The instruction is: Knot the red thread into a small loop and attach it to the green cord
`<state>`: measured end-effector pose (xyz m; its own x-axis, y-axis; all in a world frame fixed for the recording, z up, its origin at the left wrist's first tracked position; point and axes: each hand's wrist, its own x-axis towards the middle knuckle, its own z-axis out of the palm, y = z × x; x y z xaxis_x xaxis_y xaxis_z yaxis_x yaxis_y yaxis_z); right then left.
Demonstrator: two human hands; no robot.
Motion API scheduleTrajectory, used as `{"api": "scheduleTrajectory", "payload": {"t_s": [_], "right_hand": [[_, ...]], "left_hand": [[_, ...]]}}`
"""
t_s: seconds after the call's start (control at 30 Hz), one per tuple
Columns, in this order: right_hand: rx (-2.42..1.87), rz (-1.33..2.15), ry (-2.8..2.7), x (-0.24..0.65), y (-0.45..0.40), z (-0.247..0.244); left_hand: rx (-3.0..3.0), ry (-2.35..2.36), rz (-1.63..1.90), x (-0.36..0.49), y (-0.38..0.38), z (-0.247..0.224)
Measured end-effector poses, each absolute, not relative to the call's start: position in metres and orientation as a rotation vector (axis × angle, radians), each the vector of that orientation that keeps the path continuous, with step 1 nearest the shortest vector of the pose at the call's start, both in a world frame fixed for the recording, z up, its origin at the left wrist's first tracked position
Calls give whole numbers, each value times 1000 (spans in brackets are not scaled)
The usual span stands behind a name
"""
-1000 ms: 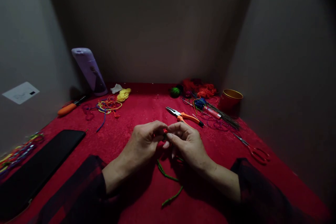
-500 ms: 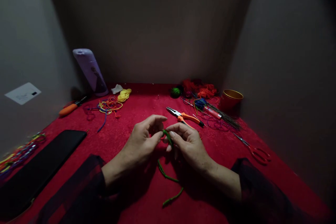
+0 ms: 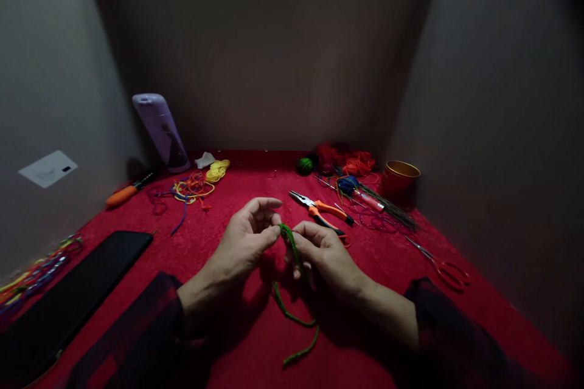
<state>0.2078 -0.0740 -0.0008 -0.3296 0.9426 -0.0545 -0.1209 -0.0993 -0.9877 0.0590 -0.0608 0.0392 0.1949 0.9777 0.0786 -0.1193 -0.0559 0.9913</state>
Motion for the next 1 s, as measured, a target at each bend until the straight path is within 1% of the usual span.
{"api": "scheduleTrajectory", "payload": {"t_s": [0.4, 0.53, 0.63, 0.7, 0.8, 0.9, 1.0], "right_hand": [[-851, 1553, -1284, 206, -74, -2], [-879, 1563, -1265, 208, -73, -3], [-891, 1555, -1270, 209, -72, -3], [-893, 1559, -1282, 210, -72, -3], [-905, 1565, -1283, 210, -73, -2], [-900, 1551, -1299, 209, -73, -2], [-906, 1545, -1332, 209, -73, -4]], "left_hand": [[1000, 1004, 1116, 56, -57, 37], [1279, 1067, 1005, 57, -60, 37], [1444, 1066, 1021, 55, -61, 37], [1389, 1035, 1068, 54, -60, 37], [1146, 907, 1131, 50, -58, 37], [944, 765, 1121, 49, -57, 35], [1001, 833, 1127, 50, -56, 35]]}}
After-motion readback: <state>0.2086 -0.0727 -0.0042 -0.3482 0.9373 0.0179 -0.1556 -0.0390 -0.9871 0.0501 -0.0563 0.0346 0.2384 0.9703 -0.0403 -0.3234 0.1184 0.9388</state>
